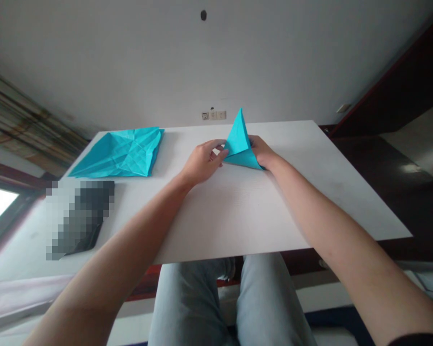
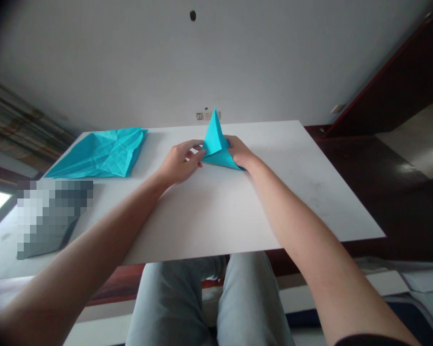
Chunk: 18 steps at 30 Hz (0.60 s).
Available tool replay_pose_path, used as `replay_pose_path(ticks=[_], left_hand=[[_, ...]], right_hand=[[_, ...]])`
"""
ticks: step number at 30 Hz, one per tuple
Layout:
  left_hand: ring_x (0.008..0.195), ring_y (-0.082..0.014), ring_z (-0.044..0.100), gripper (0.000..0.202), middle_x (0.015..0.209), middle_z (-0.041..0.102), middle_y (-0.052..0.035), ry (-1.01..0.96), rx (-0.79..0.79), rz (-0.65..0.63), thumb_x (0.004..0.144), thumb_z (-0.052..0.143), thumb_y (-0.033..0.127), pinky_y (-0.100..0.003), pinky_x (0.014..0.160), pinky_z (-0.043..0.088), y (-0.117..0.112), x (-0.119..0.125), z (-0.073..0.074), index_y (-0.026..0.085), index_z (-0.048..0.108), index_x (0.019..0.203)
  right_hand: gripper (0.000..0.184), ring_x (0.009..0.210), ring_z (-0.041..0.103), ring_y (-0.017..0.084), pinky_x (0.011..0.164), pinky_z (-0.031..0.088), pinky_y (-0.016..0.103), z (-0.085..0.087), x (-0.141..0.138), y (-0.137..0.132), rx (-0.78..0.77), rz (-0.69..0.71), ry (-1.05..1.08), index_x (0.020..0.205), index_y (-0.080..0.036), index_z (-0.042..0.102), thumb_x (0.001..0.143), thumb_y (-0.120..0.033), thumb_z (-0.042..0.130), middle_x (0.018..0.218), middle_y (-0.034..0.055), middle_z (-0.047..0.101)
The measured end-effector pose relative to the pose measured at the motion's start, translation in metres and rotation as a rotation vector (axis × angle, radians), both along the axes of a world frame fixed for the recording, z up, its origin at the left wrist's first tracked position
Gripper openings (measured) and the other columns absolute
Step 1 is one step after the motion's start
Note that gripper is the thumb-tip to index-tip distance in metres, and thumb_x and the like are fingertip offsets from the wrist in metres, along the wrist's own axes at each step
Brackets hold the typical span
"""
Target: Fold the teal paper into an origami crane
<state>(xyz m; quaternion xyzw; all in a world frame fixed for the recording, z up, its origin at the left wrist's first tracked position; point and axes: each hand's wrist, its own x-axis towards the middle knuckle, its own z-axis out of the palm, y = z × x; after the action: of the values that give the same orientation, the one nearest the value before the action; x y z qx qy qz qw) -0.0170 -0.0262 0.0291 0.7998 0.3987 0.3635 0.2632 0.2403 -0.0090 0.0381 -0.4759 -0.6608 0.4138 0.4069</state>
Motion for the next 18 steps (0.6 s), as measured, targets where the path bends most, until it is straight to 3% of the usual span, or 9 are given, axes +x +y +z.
replay_pose_path(ticks=[4, 6, 9, 12, 18], left_hand=[[0.103, -0.0224, 0.088, 0.039, 0.136, 0.089, -0.0121, -0.008, 0.07, -0.005, 0.119, 0.065, 0.039, -0.037, 0.1, 0.074, 0.002, -0.001, -0.001, 0.022, 0.085, 0.148], [0.12, -0.0268, 0.087, 0.042, 0.138, 0.087, -0.0138, -0.011, 0.096, 0.018, 0.122, 0.065, 0.048, -0.04, 0.11, 0.072, 0.002, -0.001, 0.0, 0.022, 0.084, 0.148], [0.125, -0.0322, 0.085, 0.055, 0.131, 0.085, -0.0147, 0.058, 0.069, 0.065, 0.126, 0.058, 0.071, -0.046, 0.117, 0.069, -0.001, -0.001, 0.001, 0.023, 0.084, 0.13], [0.127, -0.0366, 0.084, 0.063, 0.132, 0.084, -0.0153, 0.129, 0.033, 0.073, 0.126, 0.051, 0.08, -0.053, 0.122, 0.066, -0.005, 0.001, 0.001, 0.024, 0.08, 0.121], [0.161, -0.0474, 0.073, 0.074, 0.167, 0.082, -0.0165, 0.093, -0.128, 0.044, 0.118, 0.066, 0.087, -0.067, 0.138, 0.057, -0.016, 0.012, 0.008, 0.03, 0.072, 0.165]], right_hand=[[0.049, 0.125, 0.086, 0.045, 0.116, 0.07, 0.057, -0.007, -0.001, 0.004, 0.059, -0.025, 0.017, 0.101, -0.021, 0.09, 0.078, -0.061, 0.106, 0.113, 0.0109, 0.096], [0.052, 0.133, 0.084, 0.045, 0.122, 0.068, 0.059, -0.012, 0.0, 0.006, 0.105, -0.035, 0.025, 0.112, -0.024, 0.09, 0.085, -0.067, 0.099, 0.127, 0.0107, 0.096], [0.058, 0.144, 0.081, 0.043, 0.133, 0.062, 0.06, -0.019, 0.002, 0.008, 0.167, -0.036, -0.021, 0.129, -0.029, 0.087, 0.097, -0.078, 0.086, 0.145, 0.0108, 0.093], [0.056, 0.139, 0.081, 0.042, 0.132, 0.062, 0.06, -0.021, 0.002, 0.005, 0.227, 0.008, -0.085, 0.131, -0.03, 0.081, 0.105, -0.08, 0.076, 0.142, 0.0121, 0.091], [0.042, 0.126, 0.077, 0.038, 0.122, 0.062, 0.056, -0.02, -0.009, 0.003, 0.354, 0.115, -0.174, 0.126, -0.028, 0.075, 0.114, -0.068, 0.07, 0.135, 0.0143, 0.087]])
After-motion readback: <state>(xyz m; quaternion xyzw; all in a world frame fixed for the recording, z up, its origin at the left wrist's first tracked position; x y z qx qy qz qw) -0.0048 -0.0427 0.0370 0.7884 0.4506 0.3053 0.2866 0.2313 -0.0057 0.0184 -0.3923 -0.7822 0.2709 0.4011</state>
